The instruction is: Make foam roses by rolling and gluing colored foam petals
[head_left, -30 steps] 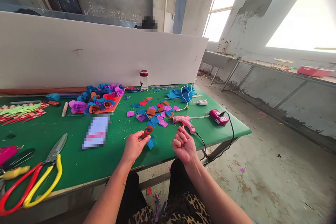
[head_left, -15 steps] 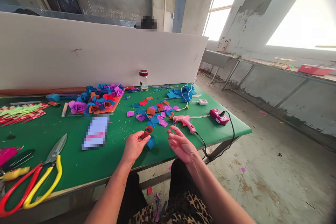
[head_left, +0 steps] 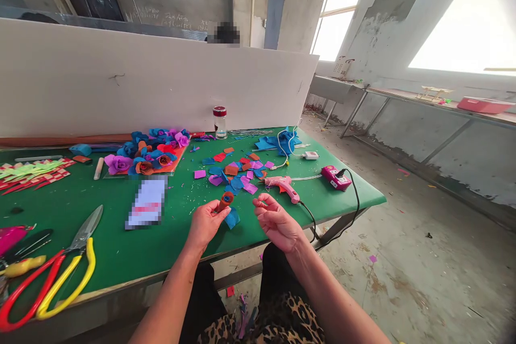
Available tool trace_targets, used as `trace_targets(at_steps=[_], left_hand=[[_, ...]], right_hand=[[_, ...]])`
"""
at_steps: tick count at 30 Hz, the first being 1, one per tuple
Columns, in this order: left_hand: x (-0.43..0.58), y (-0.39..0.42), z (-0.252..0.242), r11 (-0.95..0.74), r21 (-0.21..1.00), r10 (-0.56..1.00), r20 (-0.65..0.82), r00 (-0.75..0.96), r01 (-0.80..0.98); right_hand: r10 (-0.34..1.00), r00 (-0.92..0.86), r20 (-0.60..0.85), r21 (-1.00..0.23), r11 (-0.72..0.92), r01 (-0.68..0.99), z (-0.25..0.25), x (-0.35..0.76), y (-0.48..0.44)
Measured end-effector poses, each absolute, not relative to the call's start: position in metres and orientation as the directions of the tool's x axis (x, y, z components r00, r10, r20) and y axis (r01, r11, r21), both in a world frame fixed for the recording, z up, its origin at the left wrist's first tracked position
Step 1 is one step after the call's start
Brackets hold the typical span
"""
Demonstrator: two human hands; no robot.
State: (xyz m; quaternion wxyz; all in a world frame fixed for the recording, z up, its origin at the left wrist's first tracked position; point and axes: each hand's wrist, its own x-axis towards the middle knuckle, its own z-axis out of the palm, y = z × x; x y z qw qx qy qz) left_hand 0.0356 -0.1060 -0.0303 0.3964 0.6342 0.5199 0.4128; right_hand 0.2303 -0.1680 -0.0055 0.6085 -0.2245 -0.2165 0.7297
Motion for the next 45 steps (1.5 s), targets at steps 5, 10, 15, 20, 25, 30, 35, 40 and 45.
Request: trace_targets(at_steps=[5,10,15,20,25,30,35,40,45], left_hand=[[0.036,-0.106,-0.03,-0.143,0.931,0.987,0.111,0.112,0.336],[0.036,-0.108,-0.029,-0.142,0.934,0.988,0.111,0.11,0.328],[0.036,-0.107,-0.03,-0.156,0.936,0.985,0.123,0.122,0.316],[0.034,-0.106,-0.031,-0.166,0.927,0.983,0.13,0.128,0.335],[0.034,-0.106,-0.032,-0.161,0.926,0.984,0.124,0.127,0.341],[0.034,-0.105,-0.032,-0.16,0.93,0.984,0.124,0.129,0.331],[0.034,-0.105,-0.034,-0.149,0.933,0.985,0.112,0.129,0.327],[0.033,-0.106,-0.035,-0.155,0.946,0.983,0.119,0.139,0.286],[0.032,-0.106,-0.034,-0.164,0.944,0.984,0.136,0.116,0.287]], right_hand=[[0.978,-0.208,0.004,-0.548,-0.172,-0.819,0.002,0.231,-0.174],[0.962,-0.266,0.062,-0.506,-0.2,-0.839,0.005,0.232,-0.177],[0.968,-0.235,0.089,-0.438,-0.174,-0.882,0.004,0.235,-0.179],[0.968,-0.238,0.08,-0.416,-0.185,-0.891,0.002,0.237,-0.18],[0.982,-0.187,0.031,-0.472,-0.15,-0.869,0.002,0.233,-0.179],[0.986,-0.164,0.014,-0.522,-0.133,-0.842,-0.005,0.232,-0.173],[0.981,-0.144,0.129,-0.62,-0.034,-0.784,-0.005,0.231,-0.175],[0.853,-0.281,0.44,-0.897,0.402,-0.186,0.019,0.227,-0.197],[0.642,-0.511,0.571,-0.719,0.692,0.065,0.022,0.228,-0.209]])
